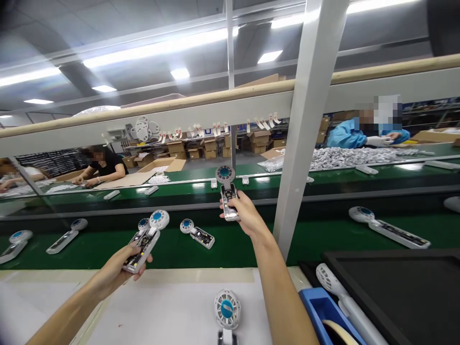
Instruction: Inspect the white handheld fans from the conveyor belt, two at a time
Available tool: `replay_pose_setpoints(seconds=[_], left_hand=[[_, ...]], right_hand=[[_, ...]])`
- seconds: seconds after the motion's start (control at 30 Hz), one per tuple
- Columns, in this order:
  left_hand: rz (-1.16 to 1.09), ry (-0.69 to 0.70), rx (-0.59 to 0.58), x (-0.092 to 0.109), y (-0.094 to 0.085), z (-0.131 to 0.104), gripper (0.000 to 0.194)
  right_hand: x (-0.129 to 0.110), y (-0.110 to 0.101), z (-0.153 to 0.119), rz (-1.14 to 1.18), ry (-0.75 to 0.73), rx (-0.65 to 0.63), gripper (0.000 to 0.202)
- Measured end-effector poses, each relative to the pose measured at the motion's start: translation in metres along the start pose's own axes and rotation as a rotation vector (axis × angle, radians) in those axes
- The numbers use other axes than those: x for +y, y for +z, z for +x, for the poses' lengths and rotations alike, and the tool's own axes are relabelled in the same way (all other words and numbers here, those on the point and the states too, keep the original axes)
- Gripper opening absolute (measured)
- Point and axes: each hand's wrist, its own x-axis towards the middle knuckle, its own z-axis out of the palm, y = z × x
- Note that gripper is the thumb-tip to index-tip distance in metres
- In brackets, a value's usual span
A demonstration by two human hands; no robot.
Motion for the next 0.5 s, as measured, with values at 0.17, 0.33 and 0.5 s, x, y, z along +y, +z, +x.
replay_pose_setpoints(seconds=[0.17,0.33,0.5], left_hand=[[-0.137,0.129,-0.161,0.036,0.053,-0.005,0.035],[-0.291,0.224,-0.42,0.046,0.088,-0.003,0.035],[-0.292,0.323,-0.336,0.041,0.106,0.003,0.047]], right_hand=[[-0.011,0.024,-0.023,0.122,-0.096,-0.103,0.054],[-0.008,0.041,-0.034,0.162,-0.133,-0.112,0.065],[-0.006,0.048,-0.041,0.12,-0.175,-0.172,0.067]])
